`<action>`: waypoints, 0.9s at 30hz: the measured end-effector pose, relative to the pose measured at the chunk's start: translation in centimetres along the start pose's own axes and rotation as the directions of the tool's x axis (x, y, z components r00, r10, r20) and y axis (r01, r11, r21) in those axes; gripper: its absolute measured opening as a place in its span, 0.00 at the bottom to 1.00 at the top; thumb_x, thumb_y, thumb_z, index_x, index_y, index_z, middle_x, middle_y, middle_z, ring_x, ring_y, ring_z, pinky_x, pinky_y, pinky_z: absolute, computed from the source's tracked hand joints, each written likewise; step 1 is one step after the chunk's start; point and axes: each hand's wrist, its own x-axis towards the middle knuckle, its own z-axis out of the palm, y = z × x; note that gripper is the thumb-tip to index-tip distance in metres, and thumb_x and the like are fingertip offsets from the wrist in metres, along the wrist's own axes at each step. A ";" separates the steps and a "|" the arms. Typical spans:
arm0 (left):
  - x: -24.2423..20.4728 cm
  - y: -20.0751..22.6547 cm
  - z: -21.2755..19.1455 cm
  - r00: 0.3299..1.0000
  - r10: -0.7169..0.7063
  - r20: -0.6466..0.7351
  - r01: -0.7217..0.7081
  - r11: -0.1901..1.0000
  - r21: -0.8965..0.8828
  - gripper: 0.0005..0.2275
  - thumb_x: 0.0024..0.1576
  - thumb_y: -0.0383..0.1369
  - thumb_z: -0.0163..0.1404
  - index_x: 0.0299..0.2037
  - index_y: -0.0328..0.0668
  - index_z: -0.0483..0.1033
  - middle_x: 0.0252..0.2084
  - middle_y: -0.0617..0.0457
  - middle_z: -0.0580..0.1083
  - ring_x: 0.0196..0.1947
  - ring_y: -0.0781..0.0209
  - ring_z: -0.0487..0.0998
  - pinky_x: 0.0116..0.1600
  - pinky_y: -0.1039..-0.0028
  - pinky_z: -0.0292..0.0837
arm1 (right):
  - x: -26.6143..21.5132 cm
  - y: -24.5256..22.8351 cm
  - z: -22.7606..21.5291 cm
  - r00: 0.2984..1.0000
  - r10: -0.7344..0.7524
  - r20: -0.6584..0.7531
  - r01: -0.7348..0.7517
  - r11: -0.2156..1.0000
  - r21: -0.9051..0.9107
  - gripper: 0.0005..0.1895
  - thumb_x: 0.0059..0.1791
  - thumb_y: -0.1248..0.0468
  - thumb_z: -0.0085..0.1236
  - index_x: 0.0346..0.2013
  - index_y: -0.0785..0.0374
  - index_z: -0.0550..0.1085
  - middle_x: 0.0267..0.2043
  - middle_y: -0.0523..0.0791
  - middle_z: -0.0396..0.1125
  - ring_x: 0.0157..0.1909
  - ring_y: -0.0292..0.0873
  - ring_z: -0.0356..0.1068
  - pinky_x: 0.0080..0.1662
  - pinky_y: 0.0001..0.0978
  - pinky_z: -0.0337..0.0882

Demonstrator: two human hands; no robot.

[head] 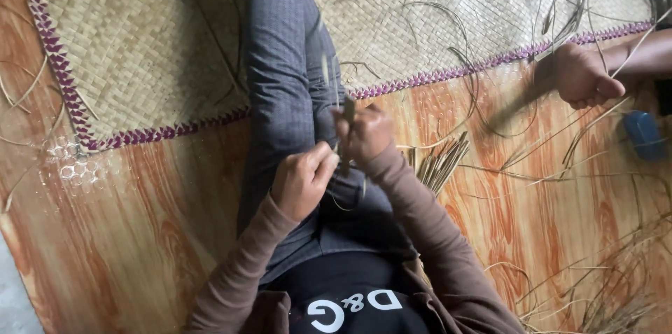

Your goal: The person is manually splitting and stripping bamboo strips into thinner pieces using a small blade while sitting on the floor.

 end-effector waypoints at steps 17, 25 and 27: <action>-1.1 -4.5 -5.4 0.942 -0.283 0.179 0.333 0.848 -0.412 0.11 0.61 0.34 0.52 0.25 0.46 0.75 0.16 0.60 0.65 0.20 0.68 0.61 0.27 0.77 0.62 | -0.5 8.6 -10.1 0.750 0.652 0.114 -0.649 0.691 0.318 0.16 0.53 0.64 0.54 0.23 0.71 0.76 0.13 0.54 0.65 0.18 0.51 0.69 0.32 0.44 0.68; -1.8 -10.1 -3.2 0.947 -0.323 0.008 0.285 0.824 -0.490 0.05 0.58 0.28 0.51 0.38 0.38 0.80 0.27 0.58 0.75 0.21 0.72 0.63 0.26 0.81 0.56 | -1.7 7.0 -23.8 0.901 0.150 -0.407 -0.281 0.917 -0.284 0.29 0.72 0.61 0.34 0.50 0.82 0.80 0.49 0.63 0.78 0.38 0.50 0.77 0.44 0.42 0.82; -0.8 -7.4 -2.5 0.954 -0.297 0.047 0.287 0.855 -0.431 0.05 0.58 0.29 0.50 0.37 0.38 0.79 0.26 0.58 0.75 0.21 0.70 0.65 0.27 0.80 0.59 | -5.5 11.1 -20.4 0.943 0.183 -0.279 -0.327 0.331 -0.885 0.12 0.65 0.66 0.34 0.59 0.69 0.65 0.46 0.45 0.69 0.30 0.31 0.63 0.33 0.19 0.70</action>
